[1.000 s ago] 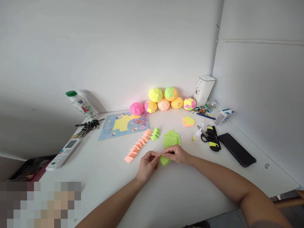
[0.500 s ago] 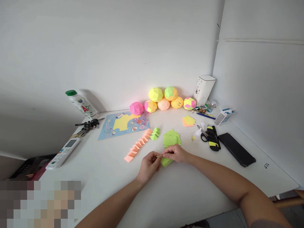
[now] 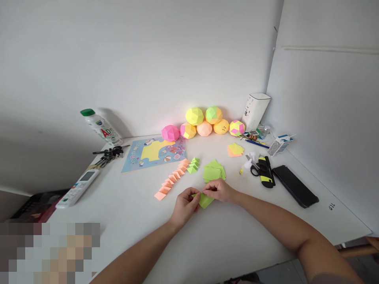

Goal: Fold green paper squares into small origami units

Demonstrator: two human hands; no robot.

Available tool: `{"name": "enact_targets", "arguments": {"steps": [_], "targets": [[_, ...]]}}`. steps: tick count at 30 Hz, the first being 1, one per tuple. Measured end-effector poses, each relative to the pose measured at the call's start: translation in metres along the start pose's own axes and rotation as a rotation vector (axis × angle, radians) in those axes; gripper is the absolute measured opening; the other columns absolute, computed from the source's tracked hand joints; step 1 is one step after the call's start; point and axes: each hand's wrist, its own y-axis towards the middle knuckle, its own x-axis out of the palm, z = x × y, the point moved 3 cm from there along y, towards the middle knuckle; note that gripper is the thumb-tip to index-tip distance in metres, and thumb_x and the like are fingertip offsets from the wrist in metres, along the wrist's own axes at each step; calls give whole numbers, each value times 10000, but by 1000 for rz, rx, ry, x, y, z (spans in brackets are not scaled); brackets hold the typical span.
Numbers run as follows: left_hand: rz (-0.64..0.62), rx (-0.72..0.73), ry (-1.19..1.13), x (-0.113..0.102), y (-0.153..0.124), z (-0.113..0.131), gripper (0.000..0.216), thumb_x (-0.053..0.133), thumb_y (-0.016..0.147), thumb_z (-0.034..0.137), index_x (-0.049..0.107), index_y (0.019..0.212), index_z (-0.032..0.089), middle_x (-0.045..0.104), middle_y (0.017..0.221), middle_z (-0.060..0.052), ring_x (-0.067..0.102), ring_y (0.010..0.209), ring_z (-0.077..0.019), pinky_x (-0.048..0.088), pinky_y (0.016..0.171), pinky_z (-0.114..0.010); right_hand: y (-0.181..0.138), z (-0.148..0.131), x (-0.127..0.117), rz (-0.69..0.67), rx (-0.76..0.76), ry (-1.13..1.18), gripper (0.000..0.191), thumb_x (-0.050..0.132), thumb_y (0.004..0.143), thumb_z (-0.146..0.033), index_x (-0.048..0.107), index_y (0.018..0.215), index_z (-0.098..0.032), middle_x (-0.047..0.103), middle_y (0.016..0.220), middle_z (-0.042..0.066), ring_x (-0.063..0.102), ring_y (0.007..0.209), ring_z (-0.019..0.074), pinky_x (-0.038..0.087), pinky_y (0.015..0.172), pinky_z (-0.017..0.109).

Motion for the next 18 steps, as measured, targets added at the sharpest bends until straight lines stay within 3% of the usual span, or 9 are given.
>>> {"name": "enact_targets", "arguments": {"steps": [10, 18], "targets": [[46, 30, -187, -4, 3, -3, 277, 580, 768, 441, 493, 734, 181, 523, 459, 55, 447, 400, -90, 348, 424, -205, 1, 6, -5, 82, 42, 182, 196, 601, 755, -312, 557, 672, -140, 395, 539, -57, 308, 469, 64, 242, 429, 202], [-23, 17, -100, 0, 2, -2, 309, 609, 746, 464, 497, 718, 177, 498, 450, 66, 423, 396, -75, 328, 432, -193, -1, -10, 0, 89, -104, -17, 131, 573, 767, -243, 594, 692, -138, 479, 599, -26, 380, 522, 80, 304, 483, 212]]}}
